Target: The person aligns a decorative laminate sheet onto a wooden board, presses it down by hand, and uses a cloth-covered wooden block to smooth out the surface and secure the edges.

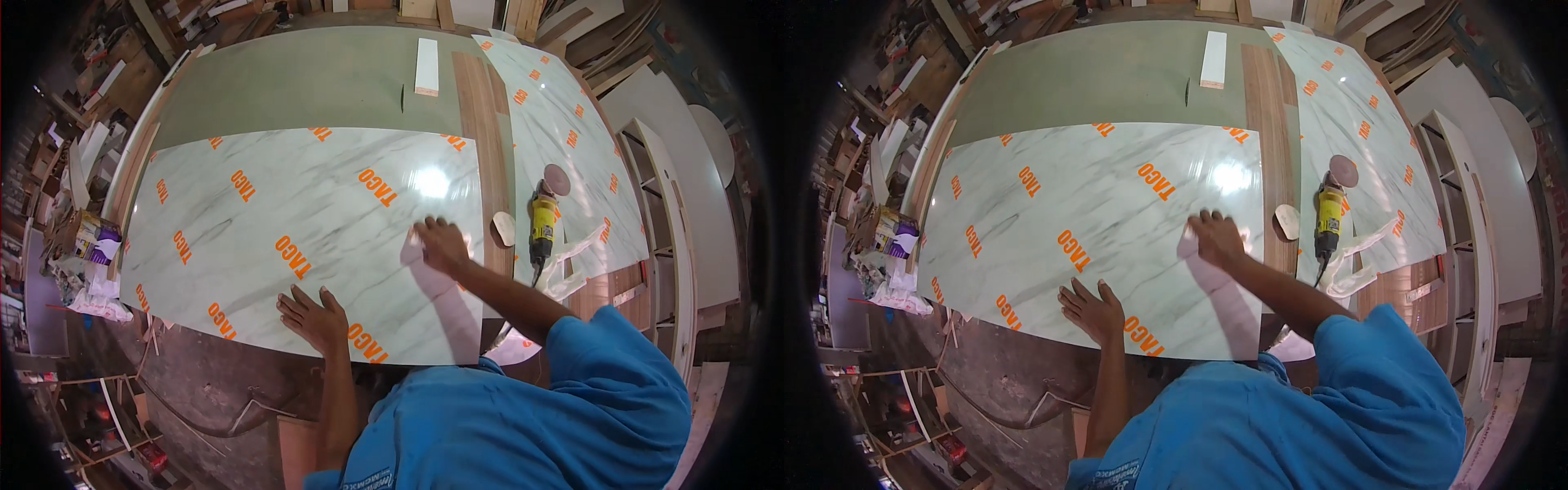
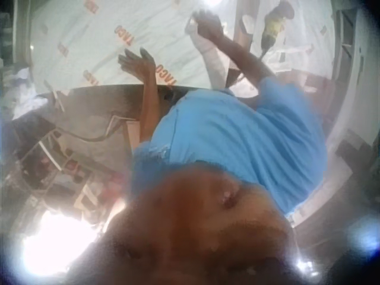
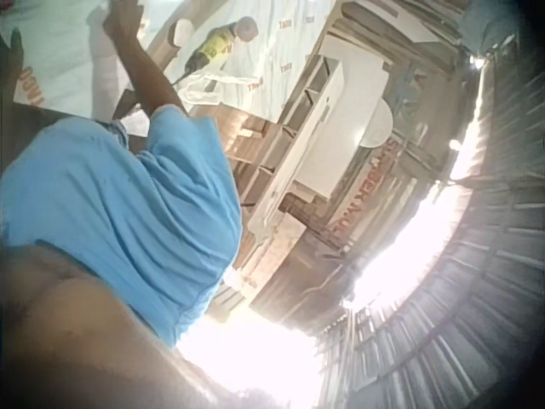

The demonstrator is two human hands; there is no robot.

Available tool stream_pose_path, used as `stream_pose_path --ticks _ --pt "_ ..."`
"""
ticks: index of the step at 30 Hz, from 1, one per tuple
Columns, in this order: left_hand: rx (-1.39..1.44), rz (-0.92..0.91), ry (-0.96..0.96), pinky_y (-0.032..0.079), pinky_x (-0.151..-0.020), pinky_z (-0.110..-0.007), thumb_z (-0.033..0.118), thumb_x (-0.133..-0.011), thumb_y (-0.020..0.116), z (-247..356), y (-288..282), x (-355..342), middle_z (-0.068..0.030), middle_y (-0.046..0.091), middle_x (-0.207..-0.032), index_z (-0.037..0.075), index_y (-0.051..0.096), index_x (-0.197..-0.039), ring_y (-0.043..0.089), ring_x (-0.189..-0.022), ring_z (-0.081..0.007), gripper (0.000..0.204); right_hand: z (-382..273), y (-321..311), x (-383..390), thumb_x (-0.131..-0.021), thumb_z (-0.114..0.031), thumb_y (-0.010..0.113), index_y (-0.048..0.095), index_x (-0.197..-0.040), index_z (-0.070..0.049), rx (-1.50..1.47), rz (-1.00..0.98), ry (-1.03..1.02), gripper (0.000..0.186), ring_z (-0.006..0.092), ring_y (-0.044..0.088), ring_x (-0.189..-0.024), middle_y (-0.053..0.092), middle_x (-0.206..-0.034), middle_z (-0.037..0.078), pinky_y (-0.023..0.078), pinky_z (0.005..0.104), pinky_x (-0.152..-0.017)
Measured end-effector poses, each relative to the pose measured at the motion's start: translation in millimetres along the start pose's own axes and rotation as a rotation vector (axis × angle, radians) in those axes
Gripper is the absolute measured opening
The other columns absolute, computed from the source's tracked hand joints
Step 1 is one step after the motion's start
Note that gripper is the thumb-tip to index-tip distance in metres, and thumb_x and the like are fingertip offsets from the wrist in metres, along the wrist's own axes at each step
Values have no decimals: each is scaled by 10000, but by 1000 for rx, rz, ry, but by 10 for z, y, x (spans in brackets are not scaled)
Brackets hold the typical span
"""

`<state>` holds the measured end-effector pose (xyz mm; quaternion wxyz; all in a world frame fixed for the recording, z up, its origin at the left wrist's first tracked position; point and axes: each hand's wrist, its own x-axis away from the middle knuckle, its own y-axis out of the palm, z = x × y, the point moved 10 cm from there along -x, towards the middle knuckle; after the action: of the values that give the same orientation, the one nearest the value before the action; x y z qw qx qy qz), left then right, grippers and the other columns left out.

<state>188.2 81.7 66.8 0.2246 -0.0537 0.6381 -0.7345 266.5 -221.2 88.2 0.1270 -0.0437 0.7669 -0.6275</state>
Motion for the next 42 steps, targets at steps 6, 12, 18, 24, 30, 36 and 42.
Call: stream_pose_path --ticks 6,12,18,24,30,36,42 --pt "4 -55 -10 198 -1187 -573 437 -1018 448 -26 51 -25 -329 216 -1569 -27 315 -1503 206 -1473 -466 684 722 104 -1369 -728 -64 681 546 -1120 -82 90 131 4 415 316 625 -999 616 -1062 116 544 450 -727" --pt "-4 -49 -18 200 -1186 -579 414 -1009 480 -16 56 -133 -325 203 -1574 -24 311 -1506 203 -1473 -469 684 1216 33 -2400 -765 -104 693 540 -1157 -73 152 137 111 422 321 624 -1026 627 -1091 121 536 462 -801" --pt "-14 -42 -5 183 -1200 -557 427 -1013 458 0 65 -158 -311 224 -1573 -16 310 -1509 190 -1482 -449 681 1210 306 -2177 -805 -167 664 542 -1187 -78 109 -32 159 410 359 605 -1041 626 -1102 148 510 473 -866" --pt "-10 -68 -20 182 -1189 -582 395 -1002 487 -23 71 -124 -326 214 -1571 -28 308 -1505 190 -1478 -473 681 402 168 -967 -655 -36 701 535 -1072 -30 -34 44 -161 449 354 634 -921 616 -975 162 525 494 -744" --pt "0 -101 -28 172 -1190 -588 393 -998 493 -51 139 -96 -322 184 -1582 -20 298 -1514 160 -1488 -468 689 862 218 -2582 -739 -109 705 540 -1041 -57 89 127 19 348 335 651 -935 645 -1004 141 533 470 -773" --pt "28 -69 -12 186 -1186 -587 402 -991 506 -34 89 -208 -323 201 -1575 -23 317 -1503 173 -1484 -468 692 907 277 -2754 -821 -177 680 534 -1086 -70 58 116 7 320 358 644 -977 654 -1048 157 514 489 -806" --pt "47 -92 -34 178 -1180 -606 397 -984 516 -85 143 -193 -335 189 -1574 -35 311 -1500 146 -1485 -485 703 419 296 -1487 -755 -156 747 531 -1090 -68 -3 21 -187 408 337 646 -924 645 -959 145 524 497 -722"
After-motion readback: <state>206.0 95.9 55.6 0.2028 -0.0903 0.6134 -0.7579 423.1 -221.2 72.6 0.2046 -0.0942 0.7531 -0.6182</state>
